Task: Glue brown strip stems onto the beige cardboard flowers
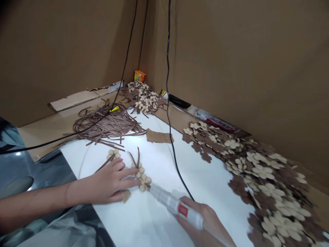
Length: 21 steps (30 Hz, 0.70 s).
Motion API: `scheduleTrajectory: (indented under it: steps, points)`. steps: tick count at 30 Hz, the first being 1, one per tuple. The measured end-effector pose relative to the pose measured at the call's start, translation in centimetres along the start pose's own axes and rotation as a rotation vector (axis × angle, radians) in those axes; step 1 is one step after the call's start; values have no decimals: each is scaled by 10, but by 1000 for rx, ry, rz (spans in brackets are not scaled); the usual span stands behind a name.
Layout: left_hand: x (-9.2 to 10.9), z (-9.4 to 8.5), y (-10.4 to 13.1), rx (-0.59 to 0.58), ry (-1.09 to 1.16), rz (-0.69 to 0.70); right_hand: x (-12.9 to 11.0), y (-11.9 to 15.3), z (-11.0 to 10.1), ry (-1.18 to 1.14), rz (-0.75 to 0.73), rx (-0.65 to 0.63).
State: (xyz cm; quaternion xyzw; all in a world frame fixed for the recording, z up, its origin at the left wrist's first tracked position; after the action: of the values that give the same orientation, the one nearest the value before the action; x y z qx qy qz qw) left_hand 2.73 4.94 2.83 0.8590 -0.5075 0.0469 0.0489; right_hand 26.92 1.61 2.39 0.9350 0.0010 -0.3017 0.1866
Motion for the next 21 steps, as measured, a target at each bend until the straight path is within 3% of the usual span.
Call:
scheduleTrajectory:
  steps: [4, 10, 14, 21]
  points:
    - [0, -1, 0, 7, -8, 2, 10, -2, 8, -183, 112, -3]
    - [0, 1, 0, 12, -6, 9, 20, -7, 23, -299, 310, -188]
    - [1, 2, 0, 33, -6, 12, 25, -8, 22, -336, 464, -168]
    - [0, 4, 0, 48, 8, 25, 25, -9, 19, -354, 537, -191]
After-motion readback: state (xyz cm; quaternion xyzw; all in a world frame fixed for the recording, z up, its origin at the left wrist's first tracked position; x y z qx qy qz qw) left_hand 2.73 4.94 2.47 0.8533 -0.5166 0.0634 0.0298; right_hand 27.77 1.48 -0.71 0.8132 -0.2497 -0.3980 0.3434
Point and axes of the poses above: each hand's wrist, its own y-axis away from the middle knuckle, its own z-axis out of the palm, x = y × z, the point moved 6 cm from there along -y, towards the middle knuckle, and after that the axes turned 14 degrees about -x, right-handed, at the moved point
